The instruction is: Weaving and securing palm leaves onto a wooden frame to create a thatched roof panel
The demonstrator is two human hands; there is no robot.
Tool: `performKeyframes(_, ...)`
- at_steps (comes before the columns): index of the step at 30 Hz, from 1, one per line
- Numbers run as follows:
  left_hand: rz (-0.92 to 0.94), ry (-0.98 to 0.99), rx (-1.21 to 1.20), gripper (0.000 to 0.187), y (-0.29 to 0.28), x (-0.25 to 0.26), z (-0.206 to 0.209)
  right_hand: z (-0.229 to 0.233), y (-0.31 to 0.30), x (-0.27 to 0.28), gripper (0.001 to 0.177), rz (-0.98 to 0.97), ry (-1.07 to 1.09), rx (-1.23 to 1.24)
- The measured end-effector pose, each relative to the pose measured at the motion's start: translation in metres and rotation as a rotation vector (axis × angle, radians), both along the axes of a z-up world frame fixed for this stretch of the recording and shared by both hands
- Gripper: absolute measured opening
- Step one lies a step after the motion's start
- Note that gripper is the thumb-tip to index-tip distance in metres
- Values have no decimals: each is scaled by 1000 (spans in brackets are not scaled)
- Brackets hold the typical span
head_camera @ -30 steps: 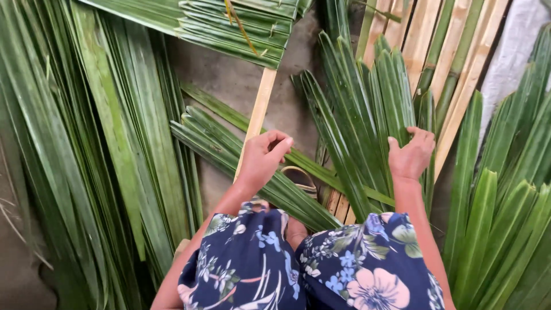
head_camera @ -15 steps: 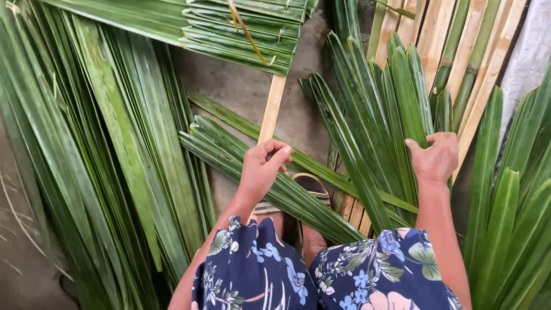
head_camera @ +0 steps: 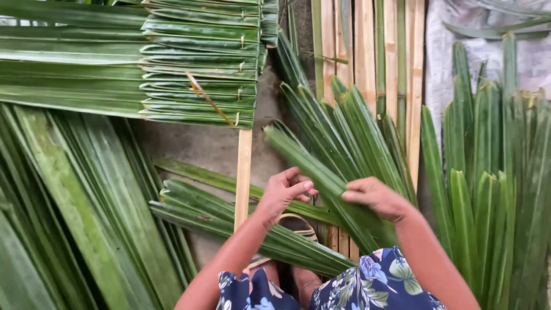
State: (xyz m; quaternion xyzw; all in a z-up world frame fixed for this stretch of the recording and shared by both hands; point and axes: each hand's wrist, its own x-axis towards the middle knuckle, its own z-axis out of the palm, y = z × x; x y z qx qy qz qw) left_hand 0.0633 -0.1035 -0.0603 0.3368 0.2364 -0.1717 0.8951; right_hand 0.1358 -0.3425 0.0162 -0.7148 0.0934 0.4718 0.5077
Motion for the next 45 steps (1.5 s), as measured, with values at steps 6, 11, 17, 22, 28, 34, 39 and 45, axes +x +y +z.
performKeyframes(6,120,217,127,24,-7,-16,-7,-26,13,7,36,116,-85,-137)
performKeyframes(11,133,262,146,25,-14,-25,-29,-86,16,18,25,338,-593,-480)
performKeyframes(17,141,291,166,32,-8,-20,-27,-134,36,8,47,438,-967,-667)
performKeyframes(22,146,319,179,32,-6,-20,-29,-151,42,1,70,489,-1021,-721)
performKeyframes(28,147,265,189,33,-5,-23,-35,-149,45,-4,55,475,-1009,-722)
performKeyframes(34,121,240,195,31,-3,-24,-26,-158,46,-7,65,522,-998,-823)
performKeyframes(39,99,227,221,34,1,-23,-27,-145,47,-5,60,396,-863,-718)
performKeyframes(45,101,217,200,35,-5,-23,-38,-147,23,10,37,-62,-451,-204)
